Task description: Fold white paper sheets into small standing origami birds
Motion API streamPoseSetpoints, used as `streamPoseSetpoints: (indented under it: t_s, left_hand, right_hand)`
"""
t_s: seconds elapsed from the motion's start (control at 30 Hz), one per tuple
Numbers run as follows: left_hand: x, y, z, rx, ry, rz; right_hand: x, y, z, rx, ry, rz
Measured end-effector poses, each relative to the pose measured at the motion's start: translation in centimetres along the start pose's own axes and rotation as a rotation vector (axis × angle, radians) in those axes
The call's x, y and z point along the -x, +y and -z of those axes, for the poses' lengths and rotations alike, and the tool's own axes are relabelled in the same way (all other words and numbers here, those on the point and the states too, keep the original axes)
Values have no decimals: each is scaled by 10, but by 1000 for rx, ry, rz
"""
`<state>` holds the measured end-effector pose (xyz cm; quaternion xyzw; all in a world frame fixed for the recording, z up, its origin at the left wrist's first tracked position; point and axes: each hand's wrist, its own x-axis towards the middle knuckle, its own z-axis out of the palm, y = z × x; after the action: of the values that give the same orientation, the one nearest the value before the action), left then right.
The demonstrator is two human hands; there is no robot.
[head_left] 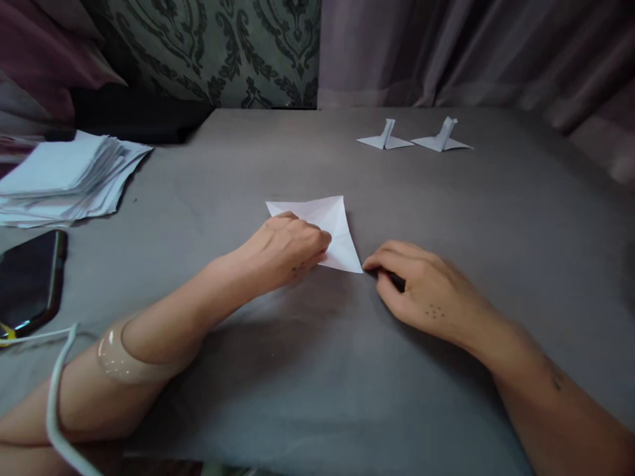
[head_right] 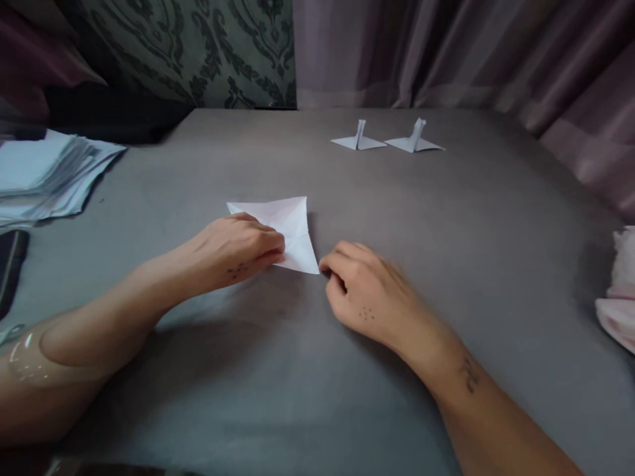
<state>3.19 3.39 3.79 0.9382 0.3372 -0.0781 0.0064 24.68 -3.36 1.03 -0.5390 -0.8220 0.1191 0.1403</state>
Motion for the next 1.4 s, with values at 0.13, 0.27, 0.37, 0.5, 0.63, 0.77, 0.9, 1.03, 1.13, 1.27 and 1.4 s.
streamPoseSetpoints:
  t_s: [0.13, 0.27, 0.37, 0.5, 0.63, 0.77, 0.9, 1.03, 1.13, 1.27, 1.4]
  left_hand:
    - [0, -1, -3, -7, 27, -6]
    - [0, -1, -3, -30, 37, 7]
    - [-1, 0, -1, -54, 18, 36]
    - [0, 2, -1, -77, 14, 48]
    - [0, 2, -2, -62, 22, 56]
    - [0, 0, -4, -21, 10, 60]
    - [0, -2, -8, -6, 66, 54]
    - [-1, -3, -8, 14, 88, 60]
    - [-1, -4, -6, 42, 80, 73]
    - [0, -7, -5, 92, 74, 81]
    - [1, -9, -4, 131, 18, 88]
  right_hand:
    - [-4, 3, -3, -67, 101, -152]
    - [-7, -1, -8, -145, 110, -171]
    - [-8, -3, -12, -185, 95, -143]
    - [-12, -3, -18, -198, 93, -135]
    - [-17, -9, -21, -228, 184, -44]
    - [-20, -18, -25, -279, 162, 177]
    - [-16, -20, -29, -203, 100, 157]
    - [-11, -25, -28, -78, 85, 141]
    - [-9, -32, -29, 60, 71, 138]
    - [-11, -36, -31, 182, 61, 152]
    - [-12, -36, -31, 223, 51, 159]
